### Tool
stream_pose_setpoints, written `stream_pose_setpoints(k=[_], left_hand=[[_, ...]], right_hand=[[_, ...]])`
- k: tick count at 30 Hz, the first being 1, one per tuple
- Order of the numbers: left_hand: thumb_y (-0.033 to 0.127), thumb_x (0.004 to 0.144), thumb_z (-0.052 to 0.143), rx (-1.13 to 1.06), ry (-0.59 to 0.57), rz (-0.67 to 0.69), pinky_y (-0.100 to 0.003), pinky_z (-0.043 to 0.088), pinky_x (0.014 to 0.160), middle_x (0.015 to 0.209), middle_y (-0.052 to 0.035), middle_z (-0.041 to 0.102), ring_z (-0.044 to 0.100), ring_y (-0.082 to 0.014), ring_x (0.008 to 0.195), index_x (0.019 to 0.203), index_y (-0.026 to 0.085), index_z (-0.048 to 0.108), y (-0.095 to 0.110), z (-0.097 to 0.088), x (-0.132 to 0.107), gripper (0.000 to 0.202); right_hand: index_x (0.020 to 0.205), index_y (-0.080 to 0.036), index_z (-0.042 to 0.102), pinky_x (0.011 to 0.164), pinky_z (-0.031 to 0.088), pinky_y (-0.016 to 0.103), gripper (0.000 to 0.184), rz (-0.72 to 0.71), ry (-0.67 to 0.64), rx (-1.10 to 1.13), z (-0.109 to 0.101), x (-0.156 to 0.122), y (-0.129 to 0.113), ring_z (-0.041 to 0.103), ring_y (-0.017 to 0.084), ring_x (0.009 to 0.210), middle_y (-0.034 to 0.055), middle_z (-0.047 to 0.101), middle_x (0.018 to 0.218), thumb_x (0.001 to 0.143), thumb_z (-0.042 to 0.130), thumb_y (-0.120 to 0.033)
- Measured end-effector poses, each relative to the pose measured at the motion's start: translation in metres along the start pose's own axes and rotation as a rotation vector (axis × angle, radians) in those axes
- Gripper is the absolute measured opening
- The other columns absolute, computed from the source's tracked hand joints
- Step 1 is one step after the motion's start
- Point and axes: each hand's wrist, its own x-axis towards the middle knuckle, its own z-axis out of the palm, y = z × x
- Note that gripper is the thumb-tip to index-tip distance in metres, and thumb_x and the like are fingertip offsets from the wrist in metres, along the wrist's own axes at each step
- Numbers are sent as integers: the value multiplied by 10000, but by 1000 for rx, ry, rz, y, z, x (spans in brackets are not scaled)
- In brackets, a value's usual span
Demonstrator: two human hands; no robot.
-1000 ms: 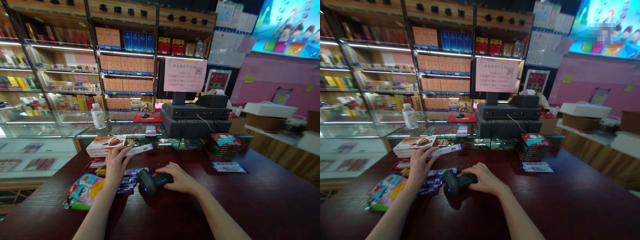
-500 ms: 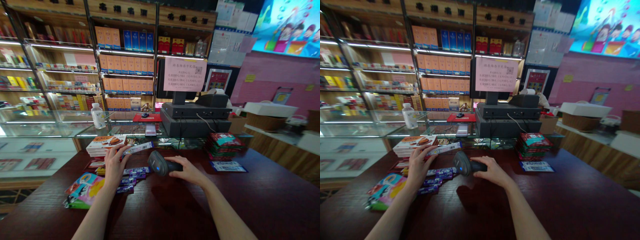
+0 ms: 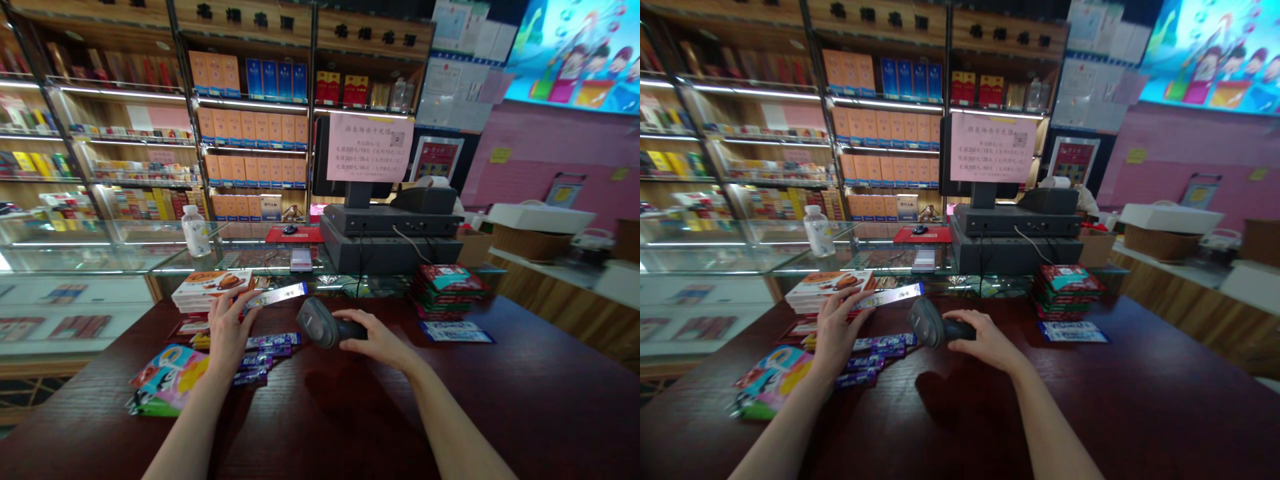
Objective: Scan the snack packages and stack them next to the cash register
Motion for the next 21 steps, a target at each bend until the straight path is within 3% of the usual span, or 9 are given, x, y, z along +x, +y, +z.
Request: stream_pose_setpoints(k=[4,8,15,21], left_hand=[[366,907,630,-9,-3,-18,-512,442,1016,1239,-63,619,571,-281,1136,1191,331,691,2,-2,1,293],[370,902,637,-21,-2,-14,-508,433,1024,1232,-59,620,569,-280,1142,1177,330,693,5,-2,1,283],[345,900,638,-35,-16,-31,-512,407,1040,1235,-57,616,560,-288,1150,1178,322,681,11,-2,1,283],[340,904,632,-57,-34,-18,-514,410,1045,1210,-62,621,558,-286,1146,1184,305,685,14,-3,2,288]], right_hand=[[1306,-319,635,1033,375,423,561,-18,-31,-25,3,2,3,554,293,1174,34,655,1299,768,780,-387],[1402,-359,554,998,379,401,743,10,-121,-157,18,4,5,574,269,1091,35,668,1164,715,835,-380],[1314,-356,611,1006,359,401,655,-72,-207,-247,47,7,2,568,269,1118,31,670,1172,707,858,-382],[1303,-335,630,1022,368,422,684,-74,-225,-208,47,6,4,572,281,1134,40,673,1185,672,883,-418]])
